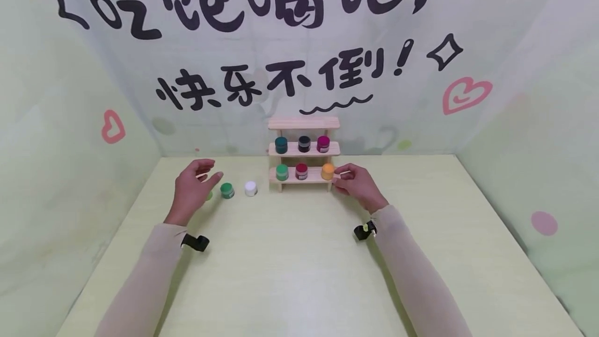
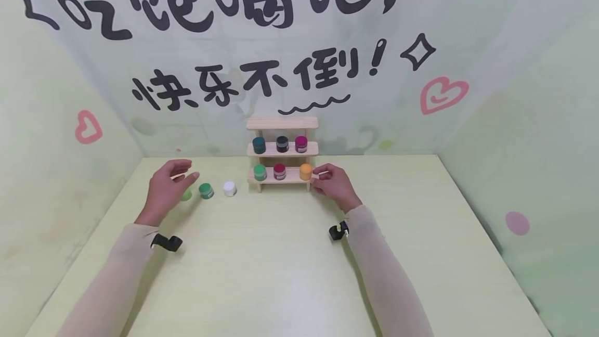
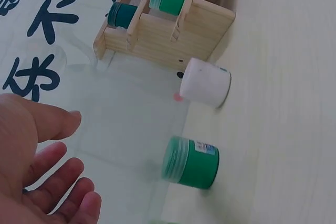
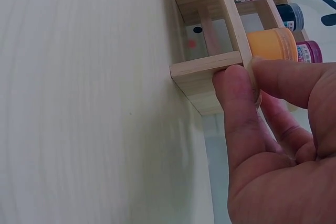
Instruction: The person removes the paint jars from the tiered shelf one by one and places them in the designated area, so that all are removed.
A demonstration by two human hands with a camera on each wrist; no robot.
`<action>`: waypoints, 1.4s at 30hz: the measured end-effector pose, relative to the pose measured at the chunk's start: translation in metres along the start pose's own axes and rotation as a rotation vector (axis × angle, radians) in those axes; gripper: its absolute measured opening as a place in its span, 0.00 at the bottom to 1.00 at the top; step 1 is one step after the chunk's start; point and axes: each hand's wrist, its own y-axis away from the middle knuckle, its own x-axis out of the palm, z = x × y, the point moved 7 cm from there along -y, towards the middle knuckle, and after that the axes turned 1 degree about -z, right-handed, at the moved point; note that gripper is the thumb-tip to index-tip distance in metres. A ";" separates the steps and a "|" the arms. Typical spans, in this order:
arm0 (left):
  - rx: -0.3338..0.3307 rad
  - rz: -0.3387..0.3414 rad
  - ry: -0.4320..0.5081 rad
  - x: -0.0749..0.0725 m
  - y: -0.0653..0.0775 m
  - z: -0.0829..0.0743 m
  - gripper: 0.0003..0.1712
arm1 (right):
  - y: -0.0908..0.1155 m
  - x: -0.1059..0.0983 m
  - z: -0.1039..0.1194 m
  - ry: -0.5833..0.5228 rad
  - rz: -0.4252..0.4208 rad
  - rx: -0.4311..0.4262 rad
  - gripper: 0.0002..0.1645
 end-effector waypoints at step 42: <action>0.096 0.127 0.092 0.132 -0.055 -0.087 0.31 | -0.006 0.000 -0.007 0.000 -0.025 0.004 0.21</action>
